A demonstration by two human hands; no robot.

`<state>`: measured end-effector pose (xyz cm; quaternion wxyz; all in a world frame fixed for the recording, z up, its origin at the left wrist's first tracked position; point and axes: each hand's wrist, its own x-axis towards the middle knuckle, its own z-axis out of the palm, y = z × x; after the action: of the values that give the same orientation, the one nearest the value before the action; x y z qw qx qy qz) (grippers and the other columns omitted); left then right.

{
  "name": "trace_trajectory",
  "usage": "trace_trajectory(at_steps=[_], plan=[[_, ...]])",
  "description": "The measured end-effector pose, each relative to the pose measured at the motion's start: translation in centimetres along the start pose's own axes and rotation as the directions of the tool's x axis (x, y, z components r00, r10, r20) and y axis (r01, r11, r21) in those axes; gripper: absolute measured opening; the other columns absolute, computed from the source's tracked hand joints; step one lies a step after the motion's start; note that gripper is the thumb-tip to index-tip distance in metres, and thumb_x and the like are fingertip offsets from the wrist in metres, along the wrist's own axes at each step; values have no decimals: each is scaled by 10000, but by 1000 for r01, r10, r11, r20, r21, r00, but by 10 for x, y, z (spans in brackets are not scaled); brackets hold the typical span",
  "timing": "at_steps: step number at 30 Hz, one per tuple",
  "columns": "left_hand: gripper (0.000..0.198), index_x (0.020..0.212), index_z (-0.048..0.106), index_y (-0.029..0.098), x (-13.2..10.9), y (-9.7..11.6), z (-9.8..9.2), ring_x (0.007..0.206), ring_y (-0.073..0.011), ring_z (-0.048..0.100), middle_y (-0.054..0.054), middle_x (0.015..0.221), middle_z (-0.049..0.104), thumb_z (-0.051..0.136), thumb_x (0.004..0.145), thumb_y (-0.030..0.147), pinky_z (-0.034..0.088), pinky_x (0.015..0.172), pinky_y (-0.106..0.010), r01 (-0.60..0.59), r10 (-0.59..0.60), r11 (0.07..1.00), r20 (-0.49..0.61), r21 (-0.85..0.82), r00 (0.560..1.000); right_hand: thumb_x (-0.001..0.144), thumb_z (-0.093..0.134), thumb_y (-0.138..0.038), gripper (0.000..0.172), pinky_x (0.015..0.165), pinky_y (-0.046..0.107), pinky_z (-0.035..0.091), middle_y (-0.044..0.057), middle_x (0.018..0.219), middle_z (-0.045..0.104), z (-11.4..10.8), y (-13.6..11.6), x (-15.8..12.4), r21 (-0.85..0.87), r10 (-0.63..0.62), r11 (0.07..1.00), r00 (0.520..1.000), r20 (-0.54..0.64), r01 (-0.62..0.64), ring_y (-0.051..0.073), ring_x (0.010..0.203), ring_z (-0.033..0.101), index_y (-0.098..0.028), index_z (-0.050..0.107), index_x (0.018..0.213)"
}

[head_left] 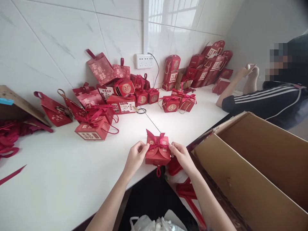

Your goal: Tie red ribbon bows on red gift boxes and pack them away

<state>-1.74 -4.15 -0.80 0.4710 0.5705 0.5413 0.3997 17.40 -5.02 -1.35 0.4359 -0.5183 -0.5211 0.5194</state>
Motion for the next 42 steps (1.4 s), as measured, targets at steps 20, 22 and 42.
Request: trace_trajectory(at_steps=[20,22,42], plan=[[607,1163,377,221,1,-9,-14,1106,-233,497,-103,1182,507,679,671,407,440,870,-374,-116,103,989,142,88,985,877,414,-446,320,962,337,361,45,1194,546,-15,16,5,-12,-171,985,985,17,172,197,1144,469,-248,515,1107],[565,1187,378,224,6,-12,-21,1143,-236,479,-109,1227,485,637,719,406,419,919,-403,-122,122,984,2,132,992,875,430,-444,305,948,346,377,46,1144,588,-11,10,-4,-72,-173,982,985,9,173,204,1093,515,-244,546,1074],[443,1182,459,225,33,-16,-39,1223,-225,456,-107,1330,473,547,790,411,402,985,-363,-91,86,990,-47,-110,995,830,519,-332,557,949,455,419,117,1235,519,1,-6,19,-249,-260,916,938,230,315,220,1087,544,-246,273,1323]])
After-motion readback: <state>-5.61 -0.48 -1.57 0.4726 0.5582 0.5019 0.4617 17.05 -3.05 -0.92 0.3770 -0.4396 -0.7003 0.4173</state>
